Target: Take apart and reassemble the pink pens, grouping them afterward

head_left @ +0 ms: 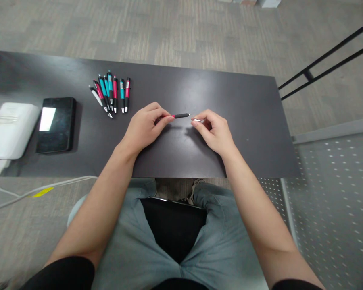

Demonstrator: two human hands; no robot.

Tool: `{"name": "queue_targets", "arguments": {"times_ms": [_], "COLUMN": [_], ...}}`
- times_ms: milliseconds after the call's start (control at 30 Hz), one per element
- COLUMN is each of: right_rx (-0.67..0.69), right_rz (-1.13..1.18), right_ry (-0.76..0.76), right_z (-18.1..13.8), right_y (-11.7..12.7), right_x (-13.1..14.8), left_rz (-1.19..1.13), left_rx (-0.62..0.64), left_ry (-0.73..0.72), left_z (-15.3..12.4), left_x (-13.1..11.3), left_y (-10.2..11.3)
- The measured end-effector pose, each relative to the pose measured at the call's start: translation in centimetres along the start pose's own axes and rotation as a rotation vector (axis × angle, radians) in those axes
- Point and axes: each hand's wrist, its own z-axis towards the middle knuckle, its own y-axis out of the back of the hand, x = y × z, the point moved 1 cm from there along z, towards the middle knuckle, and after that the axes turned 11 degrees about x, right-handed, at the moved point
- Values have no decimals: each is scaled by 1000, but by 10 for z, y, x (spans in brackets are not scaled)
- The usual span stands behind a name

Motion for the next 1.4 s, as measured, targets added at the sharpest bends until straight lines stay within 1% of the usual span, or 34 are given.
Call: {"name": "queue_targets", "arguments": {"times_ms": [100,300,400,467,533,667,867,967,1100,1233,1333,1400], "right_rx": [11,40,41,63,117,191,216,238,247,239,186,139], "right_rz": [-9,-23,0,4,-14,-39,-53,-48,-12,48,117,171], "right_ry": [3,-52,-89,-82,-57,-26,-7,-6,0,-46,-80,-96], "right_z": [0,1,4,8,13,23,42,51,57,56,53,50], "right_y": [0,1,1,-1,-6,-21,-47,-55,-57,-55,-53,-51], "right_x": [-2,-5,-2,4,11,20,19,17,14,13,16,19], "left_rz": [-1,17,44,58,48,-11,-9,-5,-18,-37,-38,-27], "left_rx": [-16,-176,-203,-209,-214,-214,-236,-236,-245,-230,-212,-175], "left_ry": [38,84,103,122,139,136,148,170,160,166,127,80], "left_z": [-1,1,1,-1,-3,-9,-26,-34,-39,-37,-34,-32], "left_x": [2,10,15,17,17,13,15,19,23,23,18,12], "left_y": [1,2,4,7,9,13,25,31,36,36,34,31]}}
